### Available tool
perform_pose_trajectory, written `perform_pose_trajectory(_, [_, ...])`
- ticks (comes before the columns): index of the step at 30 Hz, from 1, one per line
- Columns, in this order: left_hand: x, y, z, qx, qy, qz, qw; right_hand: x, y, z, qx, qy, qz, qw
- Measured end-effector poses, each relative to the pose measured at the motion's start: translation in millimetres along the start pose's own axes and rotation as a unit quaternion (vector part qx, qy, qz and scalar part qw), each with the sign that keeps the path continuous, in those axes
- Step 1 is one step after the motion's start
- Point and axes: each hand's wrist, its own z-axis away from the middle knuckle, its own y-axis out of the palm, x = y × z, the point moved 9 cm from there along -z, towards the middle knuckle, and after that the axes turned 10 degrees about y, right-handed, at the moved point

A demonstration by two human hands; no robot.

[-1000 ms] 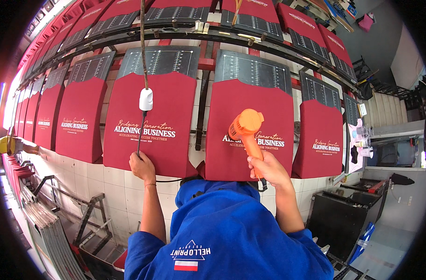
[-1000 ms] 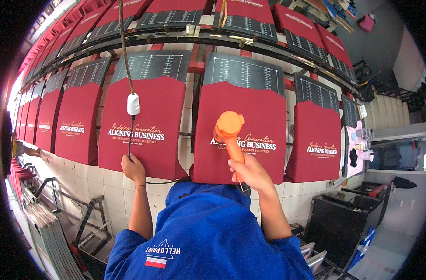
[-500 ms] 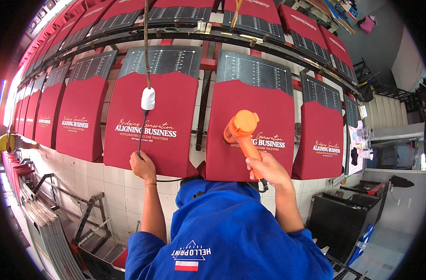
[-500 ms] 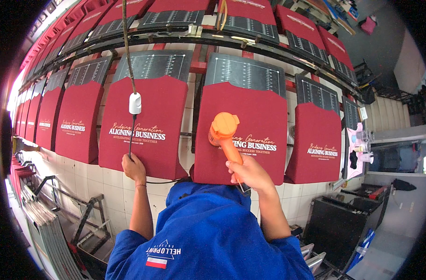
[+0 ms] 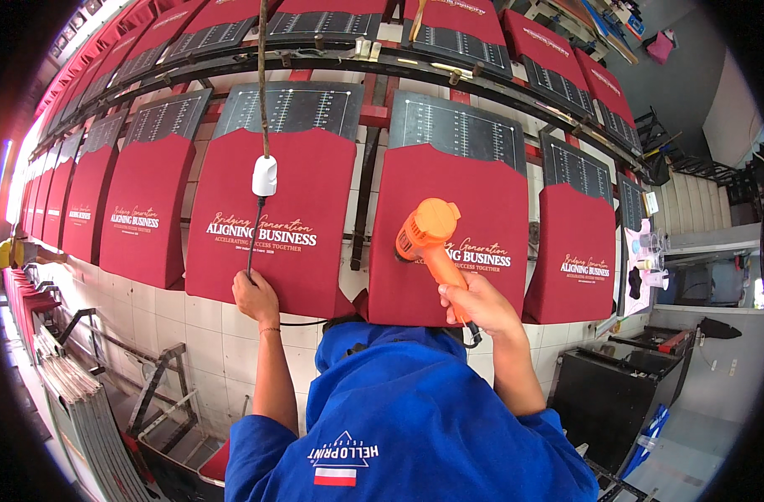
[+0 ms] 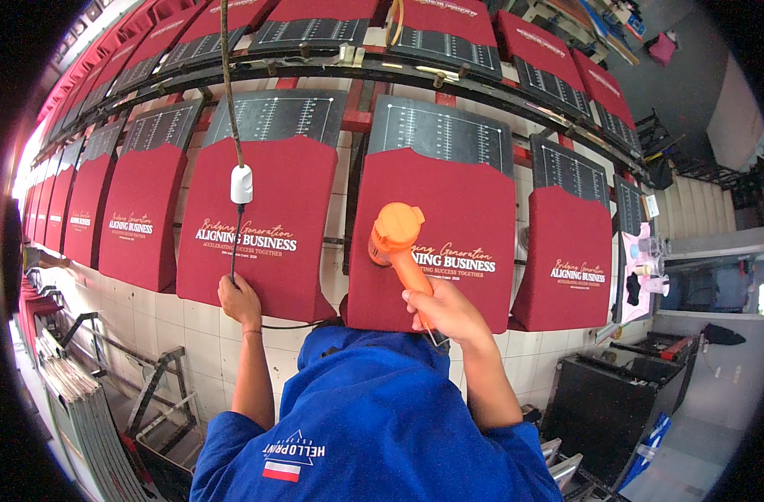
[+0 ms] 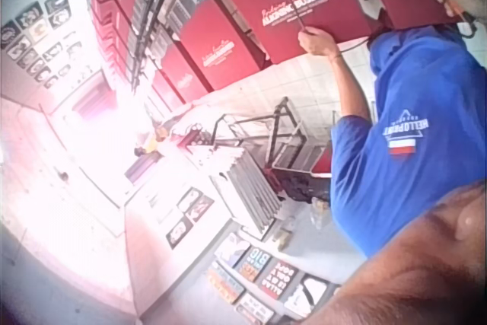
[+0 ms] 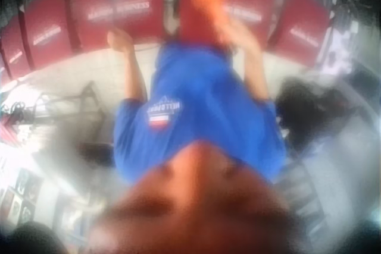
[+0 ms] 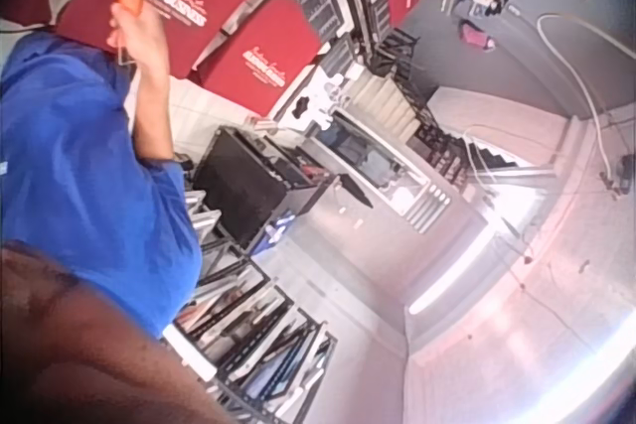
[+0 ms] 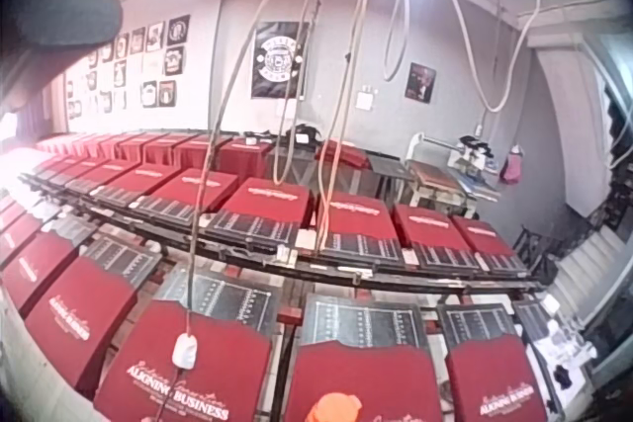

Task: The person uses a heat gun to cure or dry ink on several red screen-printed shirts lined up on a production rack, moving the tool across each print individually.

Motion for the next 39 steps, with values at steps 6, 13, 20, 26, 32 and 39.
perform_pose_trajectory(6, [4.2,3.4,0.3,-0.002,-0.002,-0.008,1.0,-1.7,1.8,-0.7,0.006,-0.013,0.019,1.0])
perform_pose_trajectory(13, [4.7,2.8,1.6,0.002,-0.002,-0.003,1.0,-2.3,-2.6,-0.7,-0.01,-0.026,0.016,0.999])
perform_pose_trajectory(20, [5.1,3.7,2.3,0.019,-0.025,0.0,1.0,0.5,-0.5,-1.6,0.03,-0.045,-0.017,0.998])
perform_pose_trajectory(26, [1.4,3.2,3.9,0.006,-0.013,-0.012,1.0,4.1,-10.3,0.9,-0.025,-0.092,0.012,0.995])
perform_pose_trajectory(32, [0.0,7.5,6.6,0.017,-0.007,-0.011,1.0,-18.9,-46.2,21.0,-0.069,-0.058,-0.036,0.995])
perform_pose_trajectory(39, [4.9,7.7,6.3,0.001,0.007,-0.035,0.999,-56.8,-77.7,57.6,-0.068,-0.018,-0.073,0.995])
